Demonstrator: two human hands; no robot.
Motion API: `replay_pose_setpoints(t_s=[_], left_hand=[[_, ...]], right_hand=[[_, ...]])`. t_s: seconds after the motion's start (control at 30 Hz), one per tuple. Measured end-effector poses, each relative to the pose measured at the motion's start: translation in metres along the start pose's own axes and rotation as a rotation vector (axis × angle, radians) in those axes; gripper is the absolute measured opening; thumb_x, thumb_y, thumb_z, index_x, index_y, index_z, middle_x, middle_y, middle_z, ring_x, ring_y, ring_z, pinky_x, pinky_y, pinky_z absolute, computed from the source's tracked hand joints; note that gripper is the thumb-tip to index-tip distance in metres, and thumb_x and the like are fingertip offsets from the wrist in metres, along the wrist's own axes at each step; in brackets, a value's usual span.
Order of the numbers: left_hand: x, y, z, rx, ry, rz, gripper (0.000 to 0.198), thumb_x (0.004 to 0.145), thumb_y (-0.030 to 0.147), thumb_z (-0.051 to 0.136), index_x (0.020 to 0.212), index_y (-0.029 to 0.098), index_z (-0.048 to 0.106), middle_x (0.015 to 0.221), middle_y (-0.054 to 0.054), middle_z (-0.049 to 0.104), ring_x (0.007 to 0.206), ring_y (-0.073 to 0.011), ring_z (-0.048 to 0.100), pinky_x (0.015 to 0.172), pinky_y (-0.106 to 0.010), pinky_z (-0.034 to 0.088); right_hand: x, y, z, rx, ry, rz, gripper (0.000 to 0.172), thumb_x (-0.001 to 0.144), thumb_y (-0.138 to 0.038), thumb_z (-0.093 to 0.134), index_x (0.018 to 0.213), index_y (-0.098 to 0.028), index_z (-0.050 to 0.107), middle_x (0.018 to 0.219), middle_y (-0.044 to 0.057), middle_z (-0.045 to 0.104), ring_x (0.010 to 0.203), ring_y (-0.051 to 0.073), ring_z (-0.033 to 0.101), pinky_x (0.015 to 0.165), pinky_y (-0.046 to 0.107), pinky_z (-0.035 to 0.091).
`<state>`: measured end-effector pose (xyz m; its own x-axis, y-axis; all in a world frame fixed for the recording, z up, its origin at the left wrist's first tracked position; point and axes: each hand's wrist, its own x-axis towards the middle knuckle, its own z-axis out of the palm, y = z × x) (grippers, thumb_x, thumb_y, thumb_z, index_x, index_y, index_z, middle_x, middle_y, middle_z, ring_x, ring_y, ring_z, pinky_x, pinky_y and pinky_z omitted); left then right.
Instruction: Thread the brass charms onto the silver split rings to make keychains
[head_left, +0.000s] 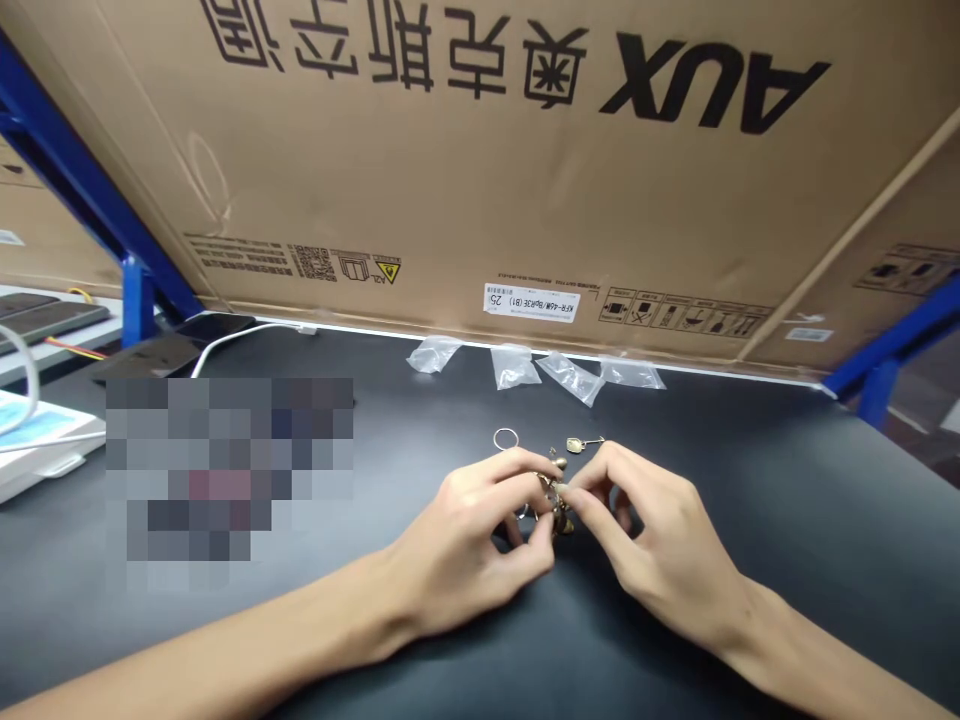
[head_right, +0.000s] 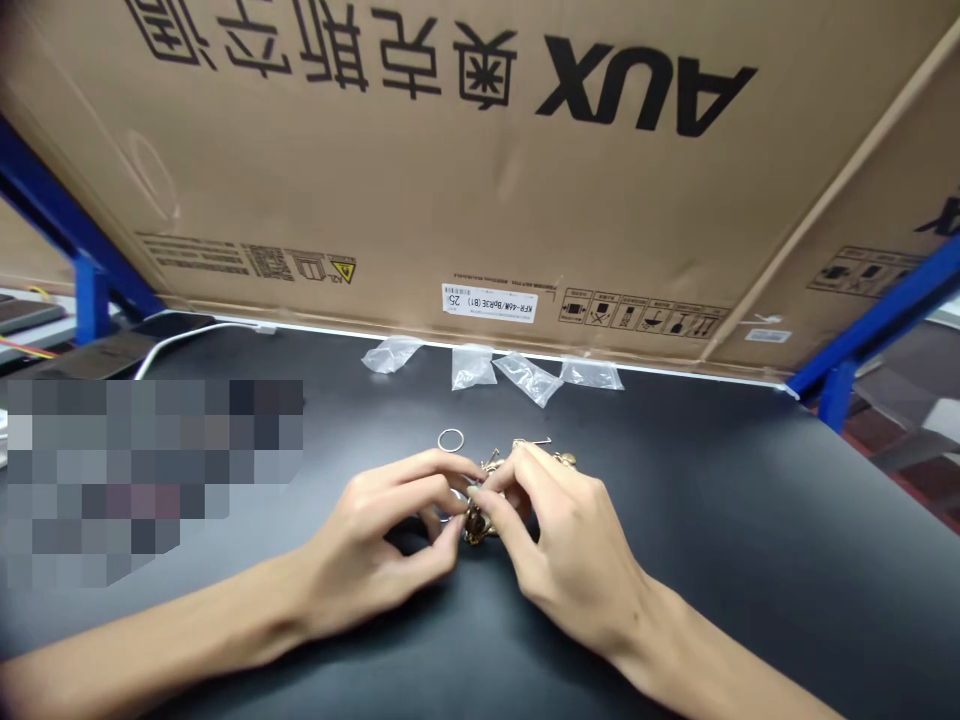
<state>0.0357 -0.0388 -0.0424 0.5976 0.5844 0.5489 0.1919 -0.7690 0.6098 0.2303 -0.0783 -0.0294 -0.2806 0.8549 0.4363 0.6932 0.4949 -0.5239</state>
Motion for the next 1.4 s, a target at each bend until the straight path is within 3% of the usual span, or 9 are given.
replay_pose_setpoints(t_s=[0.23, 0.37, 0.53, 0.67, 0.93, 1.2, 1.4], left_hand=[[0.002, -0.001, -0.003, 0.005, 0.03, 0.008, 0.01, 0.08, 0.006, 0.057, 0.077, 0.015, 0.059, 0.101, -0.007, 0.067, 0.064, -0.0066, 0.06, 0.056, -0.017, 0.055], [0.004, -0.002, -0.008, 0.038, 0.044, 0.016, 0.01, 0.08, 0.005, 0.057, 0.076, 0.014, 0.059, 0.101, -0.007, 0.068, 0.063, -0.006, 0.06, 0.058, -0.017, 0.055], [0.003, -0.005, -0.011, 0.068, 0.024, 0.013, 0.01, 0.082, 0.006, 0.056, 0.078, 0.014, 0.06, 0.104, -0.007, 0.067, 0.063, -0.0057, 0.06, 0.06, -0.018, 0.055], [0.003, -0.007, -0.01, 0.087, 0.029, 0.029, 0.009, 0.084, 0.009, 0.056, 0.077, 0.014, 0.06, 0.102, -0.008, 0.068, 0.061, -0.0056, 0.059, 0.059, -0.019, 0.054], [0.002, -0.007, -0.009, 0.072, 0.01, 0.025, 0.009, 0.084, 0.01, 0.056, 0.079, 0.014, 0.061, 0.105, -0.007, 0.068, 0.061, -0.0055, 0.059, 0.057, -0.019, 0.054], [0.001, -0.008, -0.008, 0.068, 0.002, 0.023, 0.009, 0.084, 0.009, 0.056, 0.079, 0.015, 0.061, 0.104, -0.006, 0.067, 0.064, -0.0059, 0.06, 0.058, -0.018, 0.054], [0.001, -0.008, -0.006, 0.043, -0.013, 0.04, 0.009, 0.085, 0.01, 0.055, 0.083, 0.014, 0.063, 0.106, -0.008, 0.067, 0.07, -0.0078, 0.061, 0.06, -0.018, 0.056]], right_hand=[[0.001, 0.007, -0.003, -0.058, 0.036, -0.187, 0.012, 0.097, -0.021, 0.052, 0.09, -0.021, 0.062, 0.079, 0.001, 0.068, 0.067, 0.013, 0.063, 0.063, 0.024, 0.047], [0.006, 0.018, -0.022, -0.158, 0.127, -0.088, 0.014, 0.097, -0.026, 0.053, 0.093, -0.022, 0.066, 0.083, 0.003, 0.071, 0.069, 0.016, 0.065, 0.065, 0.027, 0.049], [0.011, 0.037, -0.034, -0.227, -0.241, -0.073, 0.019, 0.098, -0.029, 0.052, 0.104, -0.026, 0.069, 0.101, 0.003, 0.071, 0.084, 0.018, 0.067, 0.073, 0.029, 0.051], [0.009, 0.045, -0.024, -0.249, -0.327, -0.132, 0.021, 0.099, -0.024, 0.05, 0.108, -0.026, 0.068, 0.103, 0.002, 0.07, 0.088, 0.017, 0.066, 0.078, 0.028, 0.05], [0.005, 0.048, -0.018, -0.327, -0.296, -0.208, 0.02, 0.101, -0.027, 0.045, 0.102, -0.022, 0.065, 0.097, 0.003, 0.069, 0.08, 0.016, 0.066, 0.071, 0.028, 0.049], [0.007, 0.03, -0.02, -0.119, -0.092, -0.106, 0.014, 0.098, -0.025, 0.051, 0.099, -0.022, 0.065, 0.095, 0.003, 0.068, 0.077, 0.014, 0.063, 0.066, 0.024, 0.048], [0.003, 0.014, -0.014, -0.069, -0.013, -0.202, 0.014, 0.098, -0.02, 0.051, 0.101, -0.02, 0.065, 0.093, 0.005, 0.069, 0.079, 0.015, 0.064, 0.066, 0.023, 0.05]])
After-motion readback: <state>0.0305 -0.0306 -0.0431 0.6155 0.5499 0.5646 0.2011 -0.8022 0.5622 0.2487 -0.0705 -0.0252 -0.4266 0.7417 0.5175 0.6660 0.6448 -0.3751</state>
